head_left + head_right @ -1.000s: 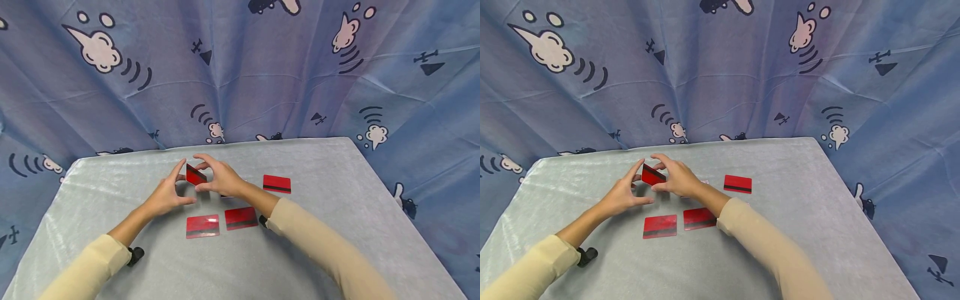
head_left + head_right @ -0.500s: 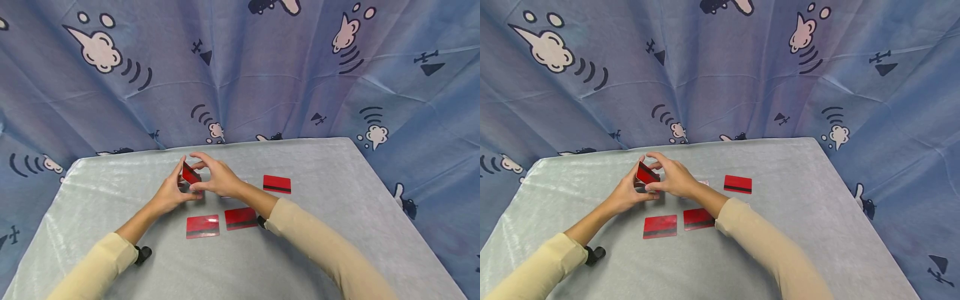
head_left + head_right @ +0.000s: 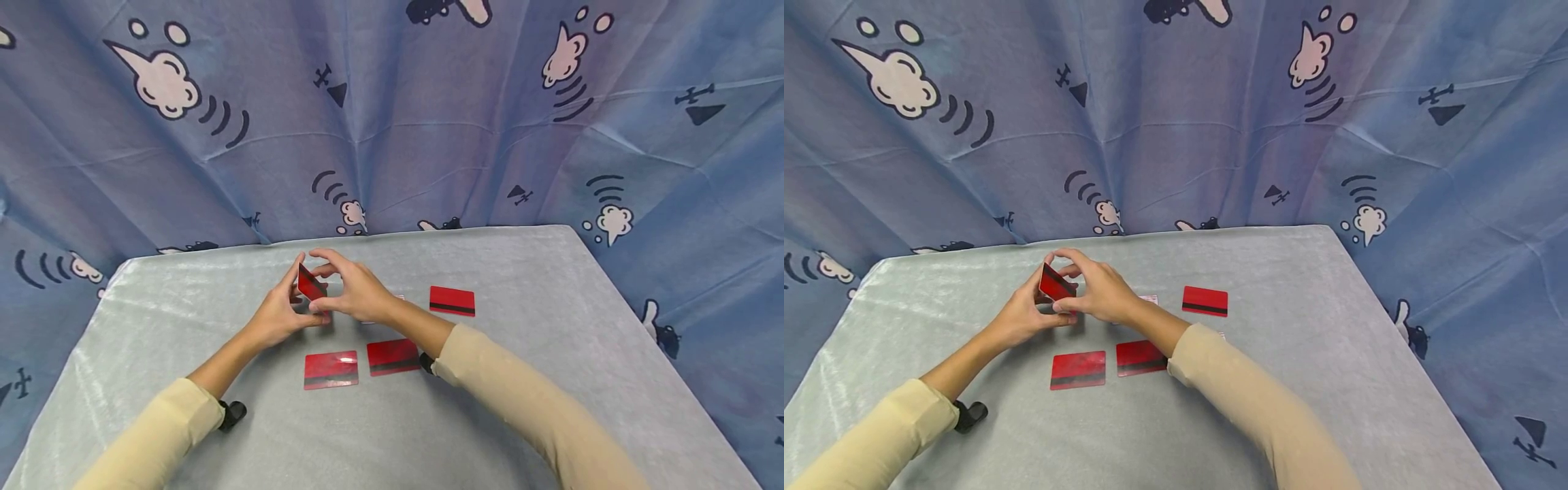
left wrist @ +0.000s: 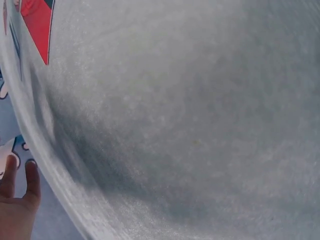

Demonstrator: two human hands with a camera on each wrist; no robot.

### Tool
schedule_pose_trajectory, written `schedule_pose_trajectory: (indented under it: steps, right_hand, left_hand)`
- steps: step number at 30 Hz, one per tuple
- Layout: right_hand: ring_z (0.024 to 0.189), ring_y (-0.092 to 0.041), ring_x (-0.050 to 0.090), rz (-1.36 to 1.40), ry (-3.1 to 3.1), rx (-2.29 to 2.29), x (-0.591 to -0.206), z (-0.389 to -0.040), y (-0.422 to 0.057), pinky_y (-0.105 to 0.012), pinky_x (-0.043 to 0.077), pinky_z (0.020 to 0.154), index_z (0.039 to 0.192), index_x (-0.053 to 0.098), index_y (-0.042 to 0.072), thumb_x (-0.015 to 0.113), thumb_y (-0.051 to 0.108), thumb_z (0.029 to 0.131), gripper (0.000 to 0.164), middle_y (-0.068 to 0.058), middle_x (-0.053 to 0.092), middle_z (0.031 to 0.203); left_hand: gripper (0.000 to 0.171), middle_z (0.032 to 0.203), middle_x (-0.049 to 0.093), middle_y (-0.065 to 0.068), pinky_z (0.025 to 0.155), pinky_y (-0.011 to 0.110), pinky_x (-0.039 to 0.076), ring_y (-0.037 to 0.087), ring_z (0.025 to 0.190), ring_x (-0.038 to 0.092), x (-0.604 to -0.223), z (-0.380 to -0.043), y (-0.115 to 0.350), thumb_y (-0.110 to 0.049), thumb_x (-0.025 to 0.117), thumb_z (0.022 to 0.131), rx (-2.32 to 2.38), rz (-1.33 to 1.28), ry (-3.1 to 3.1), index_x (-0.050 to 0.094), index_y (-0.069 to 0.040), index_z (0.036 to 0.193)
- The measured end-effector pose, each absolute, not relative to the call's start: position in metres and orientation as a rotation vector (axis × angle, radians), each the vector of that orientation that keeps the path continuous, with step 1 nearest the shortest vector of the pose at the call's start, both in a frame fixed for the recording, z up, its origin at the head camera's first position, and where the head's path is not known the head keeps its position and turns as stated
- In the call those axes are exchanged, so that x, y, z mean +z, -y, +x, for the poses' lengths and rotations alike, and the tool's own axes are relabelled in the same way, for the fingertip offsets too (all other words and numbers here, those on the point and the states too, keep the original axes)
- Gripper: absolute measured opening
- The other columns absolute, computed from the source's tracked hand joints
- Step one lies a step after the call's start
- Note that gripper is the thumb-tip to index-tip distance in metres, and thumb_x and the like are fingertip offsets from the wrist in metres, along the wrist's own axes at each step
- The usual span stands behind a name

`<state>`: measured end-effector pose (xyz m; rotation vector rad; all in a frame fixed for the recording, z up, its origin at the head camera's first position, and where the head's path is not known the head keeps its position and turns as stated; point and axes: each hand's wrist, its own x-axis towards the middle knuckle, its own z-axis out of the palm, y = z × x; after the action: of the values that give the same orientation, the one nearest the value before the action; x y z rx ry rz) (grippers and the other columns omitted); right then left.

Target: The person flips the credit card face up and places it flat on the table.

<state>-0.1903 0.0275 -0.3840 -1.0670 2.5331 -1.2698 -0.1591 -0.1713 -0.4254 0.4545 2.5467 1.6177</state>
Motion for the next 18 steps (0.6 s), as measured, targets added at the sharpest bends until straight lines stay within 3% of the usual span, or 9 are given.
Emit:
schedule_pose_trajectory:
  steps: [6,12,18]
  right_hand:
    - [0.119,-0.016,0.06,-1.069,-2.524,-1.269,-0.384,-0.19,-0.028,-0.035,0.043,0.102,0.149,0.039,0.012,0.086,0.022,0.079,0.084,-0.001,0.069,0.123]
    - [0.121,-0.016,0.059,-1.051,-2.538,-1.265,-0.379,-0.191,-0.028,-0.04,0.045,0.1,0.149,0.039,0.013,0.086,0.023,0.079,0.084,-0.003,0.068,0.125]
    - [0.12,-0.016,0.059,-1.077,-2.554,-1.267,-0.37,-0.192,-0.028,-0.039,0.044,0.101,0.149,0.04,0.017,0.087,0.028,0.078,0.085,-0.003,0.068,0.125]
  left_hand:
    - [0.121,0.115,0.072,0.006,0.096,0.046,0.043,0.024,0.096,0.063,-0.424,-0.159,0.171,-0.017,0.091,0.072,1.581,0.466,-2.564,0.009,-0.014,0.161]
    - [0.123,0.112,0.072,0.002,0.092,0.043,0.045,0.022,0.101,0.063,-0.423,-0.159,0.17,-0.017,0.091,0.072,1.526,0.467,-2.56,0.006,-0.017,0.161]
    - [0.124,0.098,0.071,0.004,0.09,0.045,0.048,0.024,0.104,0.065,-0.424,-0.158,0.17,-0.016,0.09,0.072,1.485,0.482,-2.545,0.004,-0.01,0.16]
